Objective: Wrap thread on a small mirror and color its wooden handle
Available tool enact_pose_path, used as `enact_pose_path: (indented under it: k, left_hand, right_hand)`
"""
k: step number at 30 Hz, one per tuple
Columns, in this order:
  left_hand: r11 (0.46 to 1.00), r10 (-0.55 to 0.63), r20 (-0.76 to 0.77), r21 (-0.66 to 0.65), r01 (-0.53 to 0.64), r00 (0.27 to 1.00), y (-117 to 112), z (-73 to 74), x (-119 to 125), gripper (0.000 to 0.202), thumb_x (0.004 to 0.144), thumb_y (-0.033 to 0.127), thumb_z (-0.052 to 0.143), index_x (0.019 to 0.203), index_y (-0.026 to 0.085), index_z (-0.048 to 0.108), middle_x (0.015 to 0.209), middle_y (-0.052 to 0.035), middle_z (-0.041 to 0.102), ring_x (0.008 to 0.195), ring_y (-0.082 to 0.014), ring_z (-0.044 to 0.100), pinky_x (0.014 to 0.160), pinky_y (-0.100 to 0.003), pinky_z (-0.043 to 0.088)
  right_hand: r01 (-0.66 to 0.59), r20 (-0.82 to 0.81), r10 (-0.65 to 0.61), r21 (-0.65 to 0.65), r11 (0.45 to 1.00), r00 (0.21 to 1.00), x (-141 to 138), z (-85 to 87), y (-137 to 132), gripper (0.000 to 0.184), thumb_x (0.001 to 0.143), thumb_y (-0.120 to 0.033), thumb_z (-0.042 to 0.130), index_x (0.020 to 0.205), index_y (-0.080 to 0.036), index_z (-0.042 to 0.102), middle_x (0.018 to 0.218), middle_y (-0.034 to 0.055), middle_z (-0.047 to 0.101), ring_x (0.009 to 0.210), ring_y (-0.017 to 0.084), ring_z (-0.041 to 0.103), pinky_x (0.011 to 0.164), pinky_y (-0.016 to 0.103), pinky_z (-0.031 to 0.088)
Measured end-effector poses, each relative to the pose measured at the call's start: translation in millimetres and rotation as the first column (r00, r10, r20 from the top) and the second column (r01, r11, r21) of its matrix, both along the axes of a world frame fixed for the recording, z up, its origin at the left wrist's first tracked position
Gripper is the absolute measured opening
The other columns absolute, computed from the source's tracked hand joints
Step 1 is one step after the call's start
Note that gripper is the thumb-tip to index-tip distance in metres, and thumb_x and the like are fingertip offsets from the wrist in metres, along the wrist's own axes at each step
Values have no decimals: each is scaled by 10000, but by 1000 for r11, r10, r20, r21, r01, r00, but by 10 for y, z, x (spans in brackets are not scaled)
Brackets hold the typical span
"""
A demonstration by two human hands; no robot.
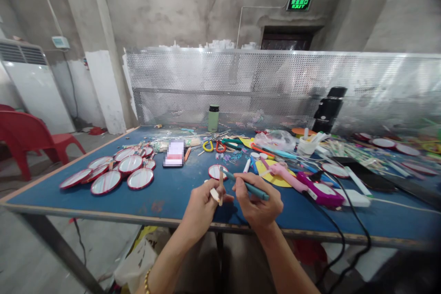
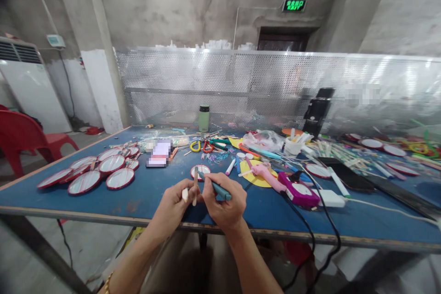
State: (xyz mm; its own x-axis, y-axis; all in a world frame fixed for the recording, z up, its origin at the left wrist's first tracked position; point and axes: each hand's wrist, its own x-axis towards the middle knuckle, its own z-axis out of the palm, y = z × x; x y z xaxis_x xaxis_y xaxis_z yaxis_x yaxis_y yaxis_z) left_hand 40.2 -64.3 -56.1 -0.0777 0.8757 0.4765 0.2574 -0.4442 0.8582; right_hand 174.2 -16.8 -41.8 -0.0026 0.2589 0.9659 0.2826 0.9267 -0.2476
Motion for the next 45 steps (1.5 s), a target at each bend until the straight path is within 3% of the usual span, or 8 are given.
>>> enact_pose_path:
  k: [35,45]
  left_hand:
    - [1000,-18,19,-5,18,1000,7,-24,-19,323,936,401,491,750,163,606,669,15,550,626,-135,519,641,-223,471]
    - [1000,-18,37,1,18,999,-2,-4,-15,356,921,439,499,695,175,578,654,9,548,629,-144,528,641,-232,486]
  right_hand:
    - [-17,9,17,-7,1000,1000,5,14,-8,129,829,-111,613,868,-212,683,677,-5,711,535,121,656,556,228,547]
    - [-11,-1,11,-6,1000,1000,-2,2,-15,118,824,-124,619,864,-212,688,671,-7,707,530,124,653,549,229,547]
